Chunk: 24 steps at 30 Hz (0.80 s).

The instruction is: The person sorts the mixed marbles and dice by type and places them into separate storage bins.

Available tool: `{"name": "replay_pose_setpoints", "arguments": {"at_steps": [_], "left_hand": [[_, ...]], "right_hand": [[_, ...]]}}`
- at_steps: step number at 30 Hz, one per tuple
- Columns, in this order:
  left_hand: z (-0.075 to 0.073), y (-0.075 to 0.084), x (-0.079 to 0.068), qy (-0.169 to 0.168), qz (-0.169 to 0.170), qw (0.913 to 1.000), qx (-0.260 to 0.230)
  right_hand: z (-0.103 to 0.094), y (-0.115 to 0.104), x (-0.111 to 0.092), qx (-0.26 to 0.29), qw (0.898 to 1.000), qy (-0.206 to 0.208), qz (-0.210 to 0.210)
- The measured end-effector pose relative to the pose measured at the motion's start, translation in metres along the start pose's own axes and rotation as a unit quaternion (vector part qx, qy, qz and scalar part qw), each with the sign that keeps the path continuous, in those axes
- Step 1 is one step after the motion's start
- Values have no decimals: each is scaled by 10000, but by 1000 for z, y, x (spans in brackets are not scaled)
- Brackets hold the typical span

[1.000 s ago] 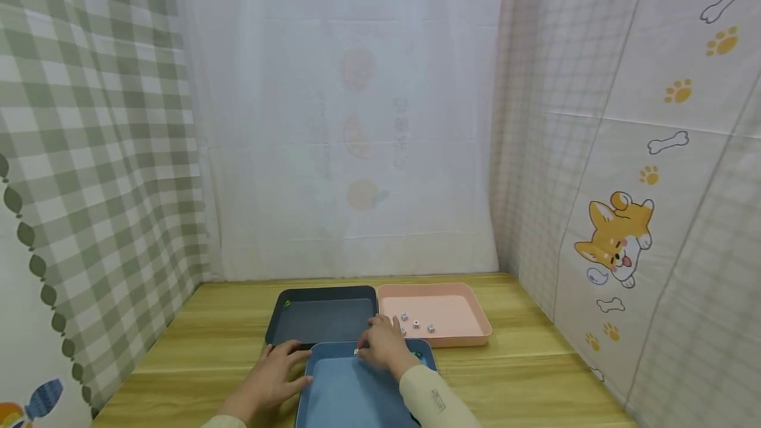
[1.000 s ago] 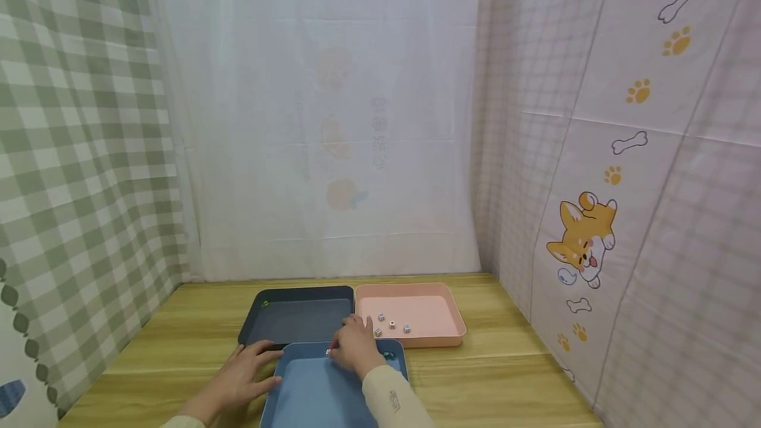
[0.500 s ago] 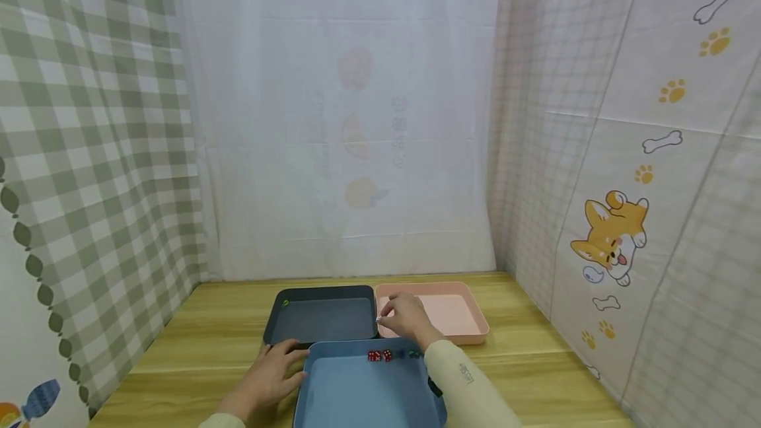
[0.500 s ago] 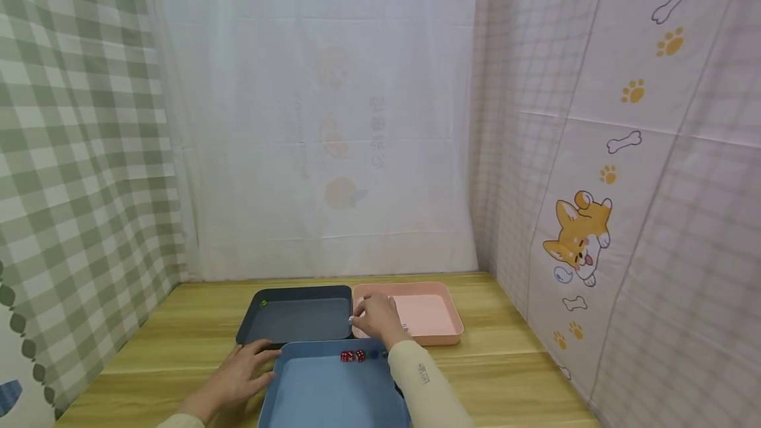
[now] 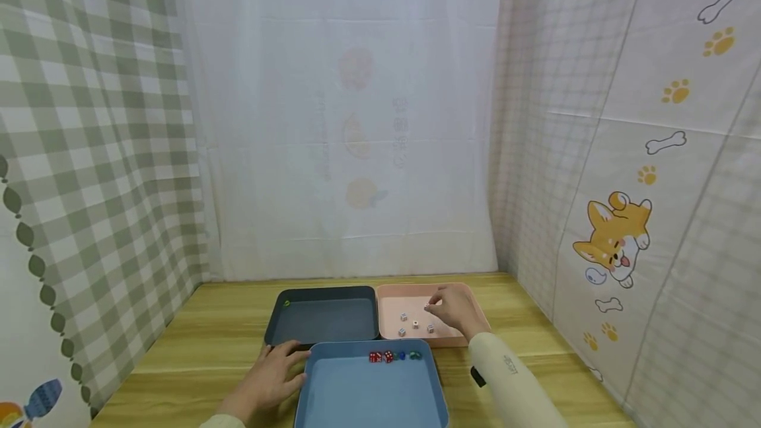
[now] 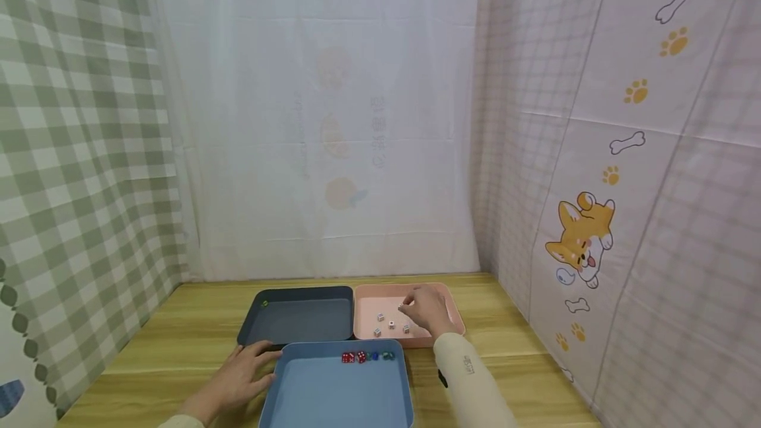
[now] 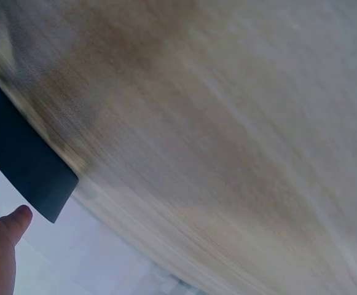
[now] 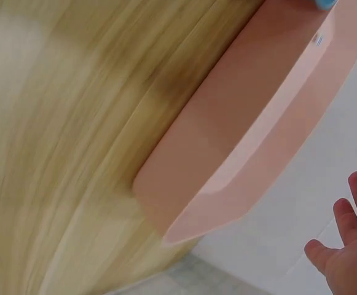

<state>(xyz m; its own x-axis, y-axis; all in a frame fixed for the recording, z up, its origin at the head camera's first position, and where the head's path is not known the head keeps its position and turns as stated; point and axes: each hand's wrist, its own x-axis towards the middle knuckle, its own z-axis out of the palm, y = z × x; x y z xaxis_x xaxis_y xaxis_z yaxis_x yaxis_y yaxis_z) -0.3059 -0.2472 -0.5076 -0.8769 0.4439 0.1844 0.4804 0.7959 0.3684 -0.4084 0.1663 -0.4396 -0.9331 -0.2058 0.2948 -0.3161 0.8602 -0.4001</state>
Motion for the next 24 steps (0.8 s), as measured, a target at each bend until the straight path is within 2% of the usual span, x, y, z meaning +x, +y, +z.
{"name": "replay_pose_setpoints", "arguments": {"at_steps": [4,10,16,24], "left_hand": [[0,-1,-1,-7,3,10000,14],[1,-1,0,-14,3,10000,-58],[1,1,2,-63,56,10000,46],[0,0,2,-11,59,9999,159]], "right_hand": [[-6,21,-1,-313,9992,177,168],[-6,41,-7,-408,9985,218,307],[8,51,-11,-666,9973,114,295],[29,48,-3,-579,9965,54,594]]}}
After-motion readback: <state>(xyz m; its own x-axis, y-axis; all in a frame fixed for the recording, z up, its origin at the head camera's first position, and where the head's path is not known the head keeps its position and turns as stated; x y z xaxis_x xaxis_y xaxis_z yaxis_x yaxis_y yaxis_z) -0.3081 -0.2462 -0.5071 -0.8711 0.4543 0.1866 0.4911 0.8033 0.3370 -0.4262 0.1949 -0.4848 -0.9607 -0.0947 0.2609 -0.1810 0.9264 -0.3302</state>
